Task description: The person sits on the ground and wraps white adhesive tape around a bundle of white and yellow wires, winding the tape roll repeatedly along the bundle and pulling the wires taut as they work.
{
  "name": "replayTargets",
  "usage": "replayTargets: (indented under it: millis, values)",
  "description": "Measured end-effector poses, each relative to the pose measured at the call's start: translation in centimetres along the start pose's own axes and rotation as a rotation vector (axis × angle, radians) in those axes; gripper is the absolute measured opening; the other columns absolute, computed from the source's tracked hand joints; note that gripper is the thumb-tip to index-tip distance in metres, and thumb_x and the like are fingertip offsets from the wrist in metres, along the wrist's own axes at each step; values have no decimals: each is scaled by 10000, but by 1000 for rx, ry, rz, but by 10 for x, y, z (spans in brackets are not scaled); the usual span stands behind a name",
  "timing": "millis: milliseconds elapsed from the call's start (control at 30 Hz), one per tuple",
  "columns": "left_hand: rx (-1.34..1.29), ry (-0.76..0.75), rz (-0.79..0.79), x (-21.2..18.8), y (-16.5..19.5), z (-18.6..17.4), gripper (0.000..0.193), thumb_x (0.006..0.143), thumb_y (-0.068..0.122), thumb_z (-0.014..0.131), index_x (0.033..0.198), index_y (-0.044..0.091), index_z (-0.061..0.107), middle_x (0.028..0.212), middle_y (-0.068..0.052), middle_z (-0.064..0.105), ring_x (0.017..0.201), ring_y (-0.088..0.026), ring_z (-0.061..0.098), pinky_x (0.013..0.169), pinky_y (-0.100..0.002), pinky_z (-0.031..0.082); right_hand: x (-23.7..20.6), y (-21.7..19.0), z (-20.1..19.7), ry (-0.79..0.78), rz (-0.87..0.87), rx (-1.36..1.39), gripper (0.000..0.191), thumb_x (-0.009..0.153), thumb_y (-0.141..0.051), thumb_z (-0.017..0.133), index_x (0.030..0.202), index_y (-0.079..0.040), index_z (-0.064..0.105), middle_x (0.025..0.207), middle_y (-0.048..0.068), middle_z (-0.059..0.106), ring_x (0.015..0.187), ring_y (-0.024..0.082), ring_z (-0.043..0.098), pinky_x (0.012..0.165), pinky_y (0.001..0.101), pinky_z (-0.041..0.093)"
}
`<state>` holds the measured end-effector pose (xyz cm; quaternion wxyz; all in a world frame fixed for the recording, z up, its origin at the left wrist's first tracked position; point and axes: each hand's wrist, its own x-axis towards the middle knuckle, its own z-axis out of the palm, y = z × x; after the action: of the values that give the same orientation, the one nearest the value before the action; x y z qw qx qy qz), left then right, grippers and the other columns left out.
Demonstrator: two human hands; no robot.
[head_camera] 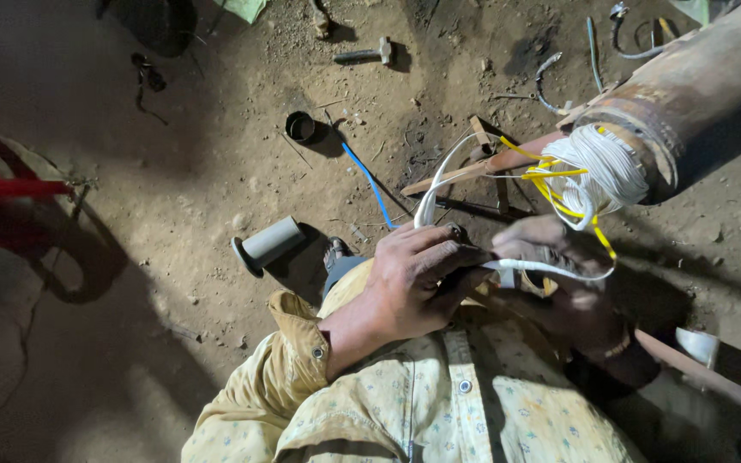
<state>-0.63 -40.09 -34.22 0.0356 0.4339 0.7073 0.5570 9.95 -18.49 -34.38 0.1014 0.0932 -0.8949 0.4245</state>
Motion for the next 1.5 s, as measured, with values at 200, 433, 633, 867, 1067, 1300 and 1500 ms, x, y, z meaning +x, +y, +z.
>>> replayTargets:
  millis: [200, 433, 633, 867, 1067, 1300, 1500]
  values:
    - [10, -46, -29, 4, 2, -4, 213, 835, 155, 814, 1028, 130, 728, 828, -43, 602, 757, -266, 636, 652, -395, 447, -28, -14, 0, 12, 160, 164, 681, 713, -377, 871, 1255, -28, 651, 1227, 92, 646, 1144, 246, 630, 1018, 374, 490]
    - [21, -47, -22, 1, -1, -2, 199, 843, 143, 800, 1027, 143, 724, 839, -37, 610, 777, -280, 638, 685, -416, 470, -43, -18, 14, 65, 406, 416, 488, 844, -186, 820, 1258, 0, 643, 1271, 123, 636, 897, 146, 521, 797, 302, 430]
    - [-23, -77, 38, -4, -2, 4, 231, 840, 166, 810, 1047, 156, 707, 917, -33, 638, 844, -271, 662, 743, -405, 500, 4, -28, 41, 454, 210, 576, 331, 871, -30, 725, 1163, -43, 571, 1276, 61, 556, 1168, 141, 575, 1030, 304, 493]
    - [-14, -28, -7, -7, -3, 9, 260, 784, 151, 813, 1029, 128, 730, 870, -57, 625, 799, -300, 645, 696, -417, 448, 11, -11, 8, 32, 43, 361, 363, 828, -125, 796, 1163, -71, 665, 1373, 115, 565, 1191, 184, 594, 996, 335, 507]
    - [-84, 22, -66, -9, -1, 9, 210, 855, 129, 811, 1045, 112, 721, 882, -62, 638, 773, -285, 649, 680, -390, 456, -9, 1, 9, 96, -35, 99, 418, 828, -173, 818, 1198, -56, 662, 1288, 97, 629, 1197, 234, 634, 1052, 384, 520]
    - [-51, 13, -90, -4, 3, 14, 236, 838, 111, 807, 1061, 115, 730, 840, -60, 626, 744, -284, 635, 672, -388, 462, -54, -4, 11, 111, 256, 232, 520, 769, -168, 835, 1222, 1, 644, 1214, 130, 677, 1132, 214, 640, 991, 369, 504]
    - [-32, -25, -91, -2, 3, 13, 224, 861, 120, 798, 1075, 117, 731, 853, -58, 628, 769, -287, 638, 697, -386, 466, -89, 1, 27, 222, 312, 900, 654, 907, -149, 822, 1434, -45, 449, 1454, 98, 542, 1319, 195, 560, 1097, 356, 476]
